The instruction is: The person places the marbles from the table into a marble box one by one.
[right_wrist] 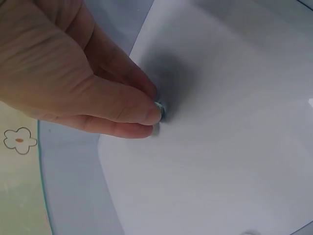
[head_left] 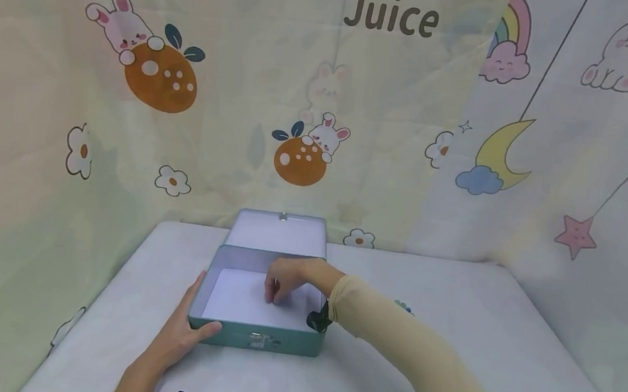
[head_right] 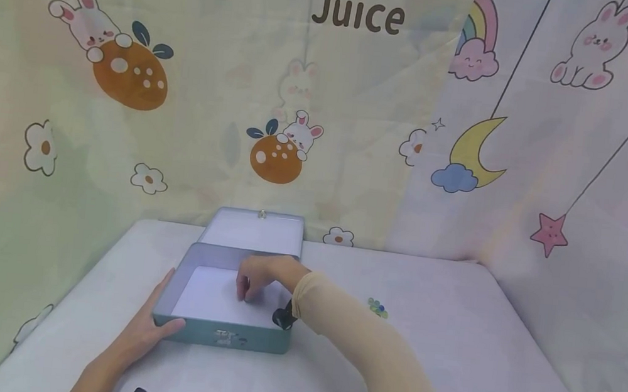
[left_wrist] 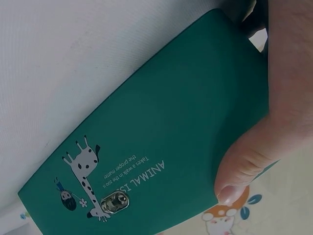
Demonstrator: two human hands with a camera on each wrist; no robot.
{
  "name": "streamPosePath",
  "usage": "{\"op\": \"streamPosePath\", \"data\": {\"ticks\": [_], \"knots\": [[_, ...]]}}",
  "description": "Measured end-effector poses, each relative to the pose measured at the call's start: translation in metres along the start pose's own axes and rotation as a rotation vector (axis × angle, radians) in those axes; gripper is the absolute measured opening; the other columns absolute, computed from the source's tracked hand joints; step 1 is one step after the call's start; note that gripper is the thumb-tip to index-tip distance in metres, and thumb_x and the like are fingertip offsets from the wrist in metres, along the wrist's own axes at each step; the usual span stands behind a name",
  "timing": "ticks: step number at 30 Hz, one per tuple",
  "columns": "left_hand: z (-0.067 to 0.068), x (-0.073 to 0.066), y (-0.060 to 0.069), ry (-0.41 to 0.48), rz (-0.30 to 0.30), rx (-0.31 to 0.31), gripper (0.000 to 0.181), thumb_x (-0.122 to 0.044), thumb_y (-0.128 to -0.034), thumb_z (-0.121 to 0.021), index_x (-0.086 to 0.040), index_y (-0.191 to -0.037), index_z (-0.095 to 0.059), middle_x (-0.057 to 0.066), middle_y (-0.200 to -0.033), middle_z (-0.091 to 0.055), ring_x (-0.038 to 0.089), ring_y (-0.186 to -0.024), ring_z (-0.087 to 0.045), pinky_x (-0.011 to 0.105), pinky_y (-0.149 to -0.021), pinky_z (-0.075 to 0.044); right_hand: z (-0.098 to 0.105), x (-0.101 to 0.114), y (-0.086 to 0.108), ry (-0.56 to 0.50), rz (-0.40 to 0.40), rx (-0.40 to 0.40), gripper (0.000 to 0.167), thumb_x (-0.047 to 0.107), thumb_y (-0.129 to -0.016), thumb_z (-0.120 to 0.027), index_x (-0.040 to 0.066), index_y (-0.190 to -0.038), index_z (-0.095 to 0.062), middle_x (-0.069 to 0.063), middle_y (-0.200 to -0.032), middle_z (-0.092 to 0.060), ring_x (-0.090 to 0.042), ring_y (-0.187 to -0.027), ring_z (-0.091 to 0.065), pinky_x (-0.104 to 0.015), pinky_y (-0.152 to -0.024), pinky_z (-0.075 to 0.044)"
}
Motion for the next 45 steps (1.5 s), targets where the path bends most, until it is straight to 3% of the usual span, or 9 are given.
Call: {"op": "streamPosePath", "data": {"ticks": [7,14,19,27,31,36,45], "knots": [[-0.003,-0.001,0.005,-0.009,-0.017,0.003,0.106,-0.032,-0.0779,-0.073,-0.035,-0.152,0.003,0.016,-0.159,-0.012,0.047,-0.141,-0.017,0.072,-0.106,-0.016,0.003,-0.001,0.007,0.008,0.017,-0.028,0.01,0.018,-0.083,-0.073,0.025,-0.09,-0.074,0.016,-0.084,-0.067,0.001,-0.083,-0.059,-0.015,-0.076,-0.049],[-0.004,-0.004,0.009,-0.006,-0.023,0.006,0.106,-0.031,-0.0776,-0.072,-0.032,-0.153,0.002,0.015,-0.159,-0.012,0.046,-0.141,-0.019,0.072,-0.106,-0.018,0.018,0.001,0.023,-0.06,0.078,-0.095,0.011,0.015,-0.086,-0.07,0.019,-0.095,-0.075,0.011,-0.09,-0.07,0.001,-0.085,-0.061,-0.013,-0.078,-0.05],[-0.003,-0.006,0.006,-0.032,-0.01,0.014,0.106,-0.033,-0.0784,-0.072,-0.029,-0.154,0.003,0.016,-0.159,-0.011,0.047,-0.141,-0.018,0.073,-0.105,-0.017,0.031,0.0,0.047,-0.135,0.106,-0.16,0.015,0.017,-0.087,-0.069,0.016,-0.101,-0.074,0.01,-0.094,-0.069,0.0,-0.087,-0.061,-0.014,-0.08,-0.051],[-0.003,-0.003,0.003,-0.045,-0.014,0.02,0.107,-0.033,-0.0783,-0.072,-0.028,-0.154,0.004,0.018,-0.158,-0.011,0.047,-0.141,-0.017,0.073,-0.105,-0.017,0.037,-0.013,0.099,-0.23,0.103,-0.333,0.013,0.018,-0.088,-0.068,0.018,-0.099,-0.074,0.01,-0.095,-0.069,-0.002,-0.089,-0.063,-0.017,-0.082,-0.053],[-0.001,-0.002,0.001,-0.05,-0.015,0.019,0.108,-0.033,-0.0784,-0.072,-0.026,-0.154,0.004,0.018,-0.158,-0.01,0.048,-0.141,-0.016,0.074,-0.105,-0.017,0.028,-0.026,0.128,-0.324,0.069,-0.41,0.015,0.018,-0.088,-0.068,0.016,-0.101,-0.074,0.008,-0.097,-0.068,-0.005,-0.093,-0.064,-0.021,-0.084,-0.054],[0.0,0.0,0.001,-0.046,-0.014,0.021,0.107,-0.034,-0.0791,-0.072,-0.025,-0.154,0.004,0.019,-0.159,-0.009,0.049,-0.142,-0.014,0.074,-0.105,-0.015,0.007,-0.051,0.164,-0.431,0.008,-0.519,0.013,0.017,-0.088,-0.068,0.017,-0.1,-0.073,-0.002,-0.103,-0.068,-0.01,-0.094,-0.065,-0.026,-0.086,-0.055],[0.001,0.001,0.001,-0.046,-0.002,0.025,0.107,-0.035,-0.0795,-0.071,-0.025,-0.154,0.005,0.018,-0.159,-0.007,0.049,-0.142,-0.012,0.074,-0.105,-0.014,-0.038,-0.091,0.212,-0.519,-0.101,-0.667,0.015,0.013,-0.088,-0.068,0.014,-0.102,-0.072,-0.009,-0.106,-0.068,-0.016,-0.096,-0.063,-0.032,-0.088,-0.055]]}}
Point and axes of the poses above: each hand's wrist, its own y-axis away from the middle knuckle, its own z-axis out of the back of the hand, x = y × z, the point moved 4 cm from there along -y, towards the middle knuckle
